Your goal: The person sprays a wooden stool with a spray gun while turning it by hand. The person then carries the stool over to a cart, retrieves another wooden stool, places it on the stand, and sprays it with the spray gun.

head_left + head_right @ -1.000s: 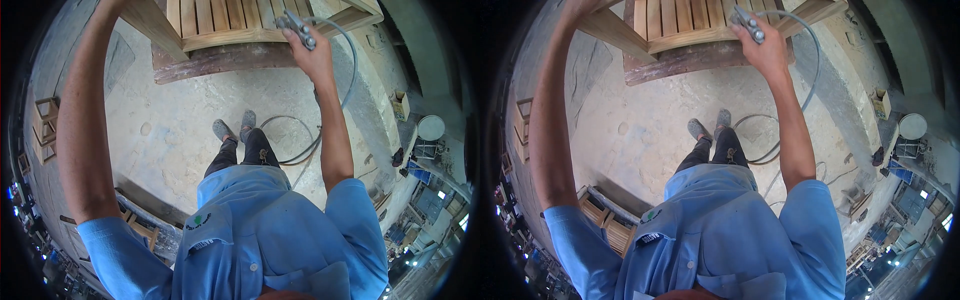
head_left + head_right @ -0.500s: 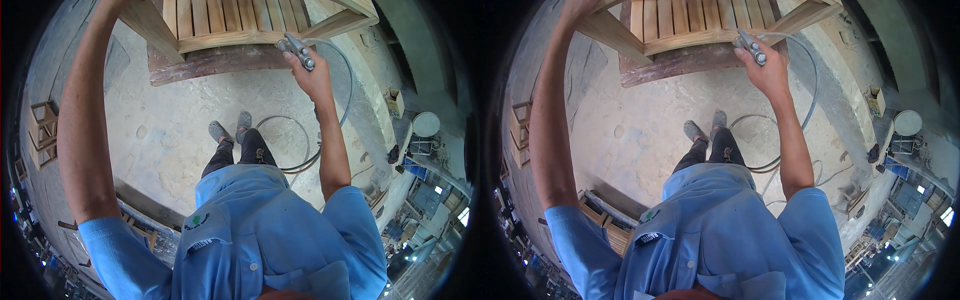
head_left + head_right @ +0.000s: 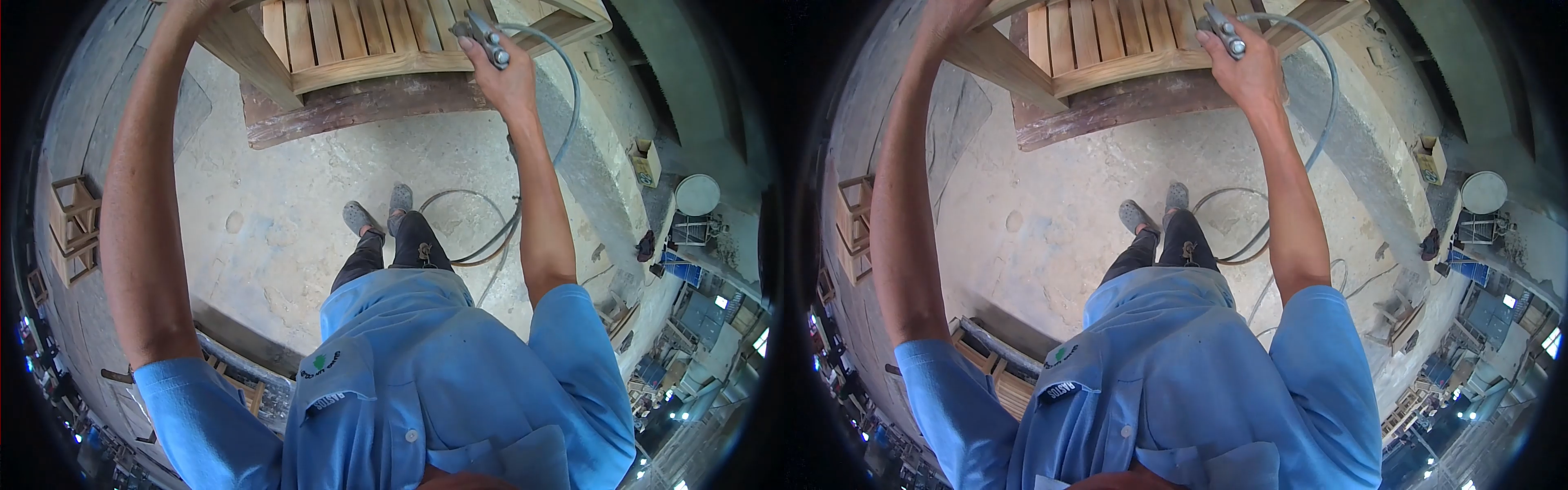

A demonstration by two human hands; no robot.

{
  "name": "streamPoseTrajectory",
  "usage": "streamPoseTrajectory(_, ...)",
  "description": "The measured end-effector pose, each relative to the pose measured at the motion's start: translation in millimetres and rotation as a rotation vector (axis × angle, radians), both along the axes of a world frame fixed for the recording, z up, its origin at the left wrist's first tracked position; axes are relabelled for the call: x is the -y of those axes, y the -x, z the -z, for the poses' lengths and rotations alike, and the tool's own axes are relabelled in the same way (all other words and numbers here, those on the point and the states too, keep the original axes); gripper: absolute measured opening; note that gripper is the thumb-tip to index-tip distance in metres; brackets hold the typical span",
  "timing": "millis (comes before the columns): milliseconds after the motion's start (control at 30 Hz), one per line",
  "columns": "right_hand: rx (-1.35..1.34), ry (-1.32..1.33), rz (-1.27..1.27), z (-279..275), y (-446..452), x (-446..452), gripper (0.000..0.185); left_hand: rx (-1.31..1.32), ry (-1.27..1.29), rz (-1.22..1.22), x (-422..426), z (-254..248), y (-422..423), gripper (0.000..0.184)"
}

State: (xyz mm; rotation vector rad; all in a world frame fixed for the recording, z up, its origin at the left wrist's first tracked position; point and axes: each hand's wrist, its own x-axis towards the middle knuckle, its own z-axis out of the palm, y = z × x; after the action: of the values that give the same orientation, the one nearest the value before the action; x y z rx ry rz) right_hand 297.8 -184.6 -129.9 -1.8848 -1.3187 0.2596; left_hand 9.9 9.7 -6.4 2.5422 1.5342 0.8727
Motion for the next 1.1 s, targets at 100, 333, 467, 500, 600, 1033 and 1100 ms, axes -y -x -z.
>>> streamPoseTrajectory(100,-0.064,0.07,0.002,5,1,34,0.051,0.027,-0.002,0.029,-2,2,0,0.062)
streamPoseTrajectory(333,-0.058,0.032,-0.024,13,-2,44,0.047,0.058,-0.013,0.046,0,4,0,0.06)
streamPoseTrajectory(467,-0.007,-0.034,0.017,-1,-6,-2,0.042,0.015,-0.016,-0.007,-3,6,0,0.059)
streamPoseTrajectory(500,0.006,-0.041,0.002,-6,-7,-13,0.041,0.018,0.003,-0.014,-2,5,0,0.059)
streamPoseTrajectory(600,0.047,-0.047,-0.022,-7,-8,-27,0.041,0.024,0.039,-0.037,5,1,-2,0.059)
streamPoseTrajectory(1033,0.095,0.019,0.041,20,-7,23,0.047,0.01,-0.015,-0.071,10,4,-4,0.059)
streamPoseTrajectory(1100,0.078,0.013,0.087,7,-2,0,0.048,0.001,0.002,-0.071,12,1,-4,0.059)
